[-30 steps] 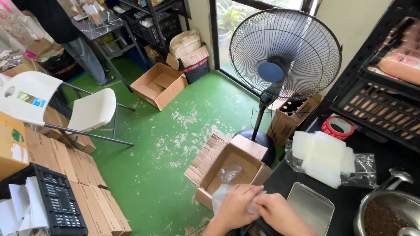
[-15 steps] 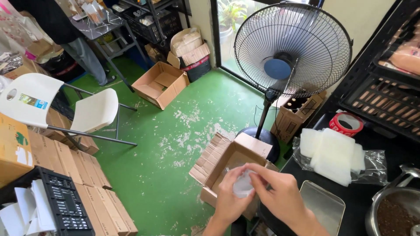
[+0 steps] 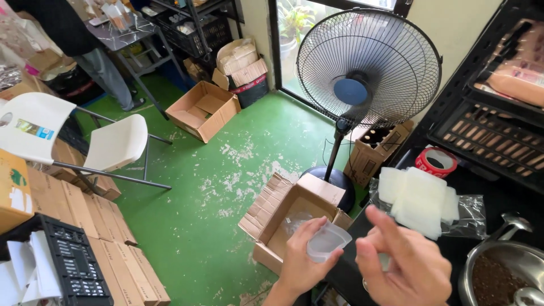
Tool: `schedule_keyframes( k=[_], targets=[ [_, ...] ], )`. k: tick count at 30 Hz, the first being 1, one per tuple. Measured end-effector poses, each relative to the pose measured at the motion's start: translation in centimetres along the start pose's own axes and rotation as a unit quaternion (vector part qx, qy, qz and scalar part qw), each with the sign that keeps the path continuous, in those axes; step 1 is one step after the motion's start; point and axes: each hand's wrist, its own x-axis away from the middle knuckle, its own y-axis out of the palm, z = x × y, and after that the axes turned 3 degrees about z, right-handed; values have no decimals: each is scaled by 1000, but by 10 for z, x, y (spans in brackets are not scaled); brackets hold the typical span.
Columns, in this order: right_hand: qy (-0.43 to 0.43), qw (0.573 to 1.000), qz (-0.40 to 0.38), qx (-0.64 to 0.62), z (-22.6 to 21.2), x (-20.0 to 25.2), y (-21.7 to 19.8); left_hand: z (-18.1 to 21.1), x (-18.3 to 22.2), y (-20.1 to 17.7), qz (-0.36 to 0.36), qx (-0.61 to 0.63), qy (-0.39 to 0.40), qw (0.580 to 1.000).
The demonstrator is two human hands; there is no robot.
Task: Filling small plastic bags with coffee beans using a spoon and a measuring cup, then weighing them on a digital scale.
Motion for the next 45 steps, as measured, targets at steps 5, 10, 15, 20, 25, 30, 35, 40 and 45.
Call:
schedule_keyframes(
  k=[5, 10, 15, 20, 25, 30, 35, 40, 45],
  targets=[
    [-26, 995, -98, 14, 53, -7, 9, -11, 9, 3, 20, -24, -21, 999],
    [60, 989, -133, -17, 59, -1, 15, -13, 14, 5, 28, -16, -35, 999],
    [4, 994, -110, -20, 51, -2, -2, -11, 11, 5, 20, -24, -73, 997],
    [53, 991, -120, 13, 57, -1, -3, -11, 11, 9, 27, -29, -54, 998],
    [37, 996, -85, -11, 51, -6, -5, -14, 8, 9, 24, -30, -54, 998],
    [9, 992, -121, -38, 52, -5, 1, -14, 2, 6, 19, -31, -81, 996],
    [60, 986, -152, -35, 59, -6, 12, -21, 2, 3, 32, -42, -62, 997],
    [47, 985, -154, -59, 54, -14, 18, -22, -5, -1, 30, -40, -53, 997],
    [29, 980, -192, -49, 60, -12, 30, -18, -11, -7, 42, -46, -51, 997]
  ],
)
